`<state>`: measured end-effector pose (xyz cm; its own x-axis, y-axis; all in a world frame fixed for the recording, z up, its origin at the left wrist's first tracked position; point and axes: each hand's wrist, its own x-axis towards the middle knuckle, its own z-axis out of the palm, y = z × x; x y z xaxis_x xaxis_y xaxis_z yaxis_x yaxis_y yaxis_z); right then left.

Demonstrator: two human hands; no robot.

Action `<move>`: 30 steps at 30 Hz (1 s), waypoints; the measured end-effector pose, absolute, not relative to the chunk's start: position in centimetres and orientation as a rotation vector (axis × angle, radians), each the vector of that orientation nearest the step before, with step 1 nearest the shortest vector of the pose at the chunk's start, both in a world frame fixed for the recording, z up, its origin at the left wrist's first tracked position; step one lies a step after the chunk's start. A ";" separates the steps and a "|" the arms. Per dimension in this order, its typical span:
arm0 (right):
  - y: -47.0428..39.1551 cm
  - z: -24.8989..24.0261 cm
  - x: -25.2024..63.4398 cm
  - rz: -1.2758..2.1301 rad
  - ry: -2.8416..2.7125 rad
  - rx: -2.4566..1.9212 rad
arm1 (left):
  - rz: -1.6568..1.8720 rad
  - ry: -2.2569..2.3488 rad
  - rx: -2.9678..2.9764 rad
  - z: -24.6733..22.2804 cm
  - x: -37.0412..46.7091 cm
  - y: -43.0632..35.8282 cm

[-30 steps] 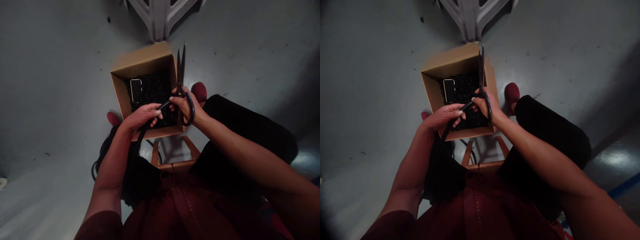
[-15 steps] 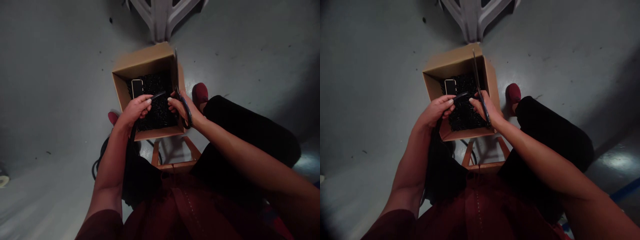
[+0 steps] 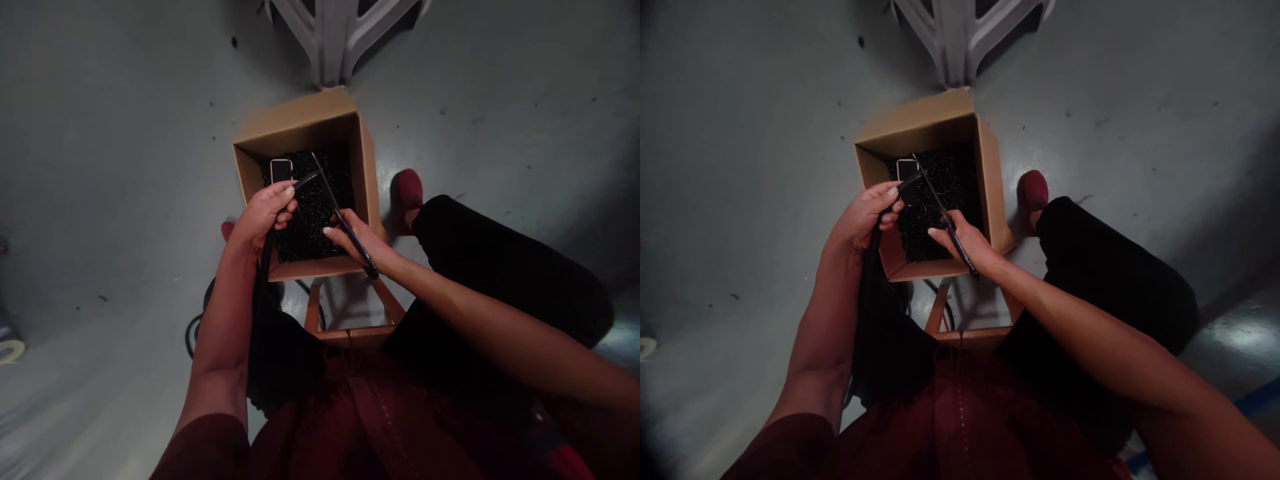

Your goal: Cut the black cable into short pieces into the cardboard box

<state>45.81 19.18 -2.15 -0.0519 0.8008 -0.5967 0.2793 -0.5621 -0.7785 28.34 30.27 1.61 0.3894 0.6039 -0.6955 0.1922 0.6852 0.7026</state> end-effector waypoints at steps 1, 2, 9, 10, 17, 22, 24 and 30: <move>19.2 -2.0 45.8 1.652 -1.156 -1.806 | 0.301 1.165 0.807 1.6 28.4 30.3; 19.2 -1.9 45.8 1.653 -1.168 -1.805 | 0.301 1.157 0.801 1.6 28.4 30.2; 19.3 -1.5 45.9 1.655 -1.209 -1.782 | 0.283 1.104 0.780 1.2 28.7 30.1; 19.3 -1.5 45.9 1.656 -1.211 -1.784 | 0.282 1.104 0.778 1.2 28.7 30.0; 19.2 -1.8 45.9 1.658 -1.203 -1.737 | 0.280 1.121 0.748 1.2 28.9 29.9; 19.3 -1.5 45.9 1.704 -1.160 -1.717 | 0.272 1.127 0.751 1.1 29.0 29.8; 19.4 -1.2 46.0 1.721 -1.152 -1.717 | 0.269 1.124 0.747 1.1 29.0 29.8; 19.4 -0.8 46.0 1.742 -1.174 -1.724 | 0.251 1.134 0.742 1.2 29.1 29.7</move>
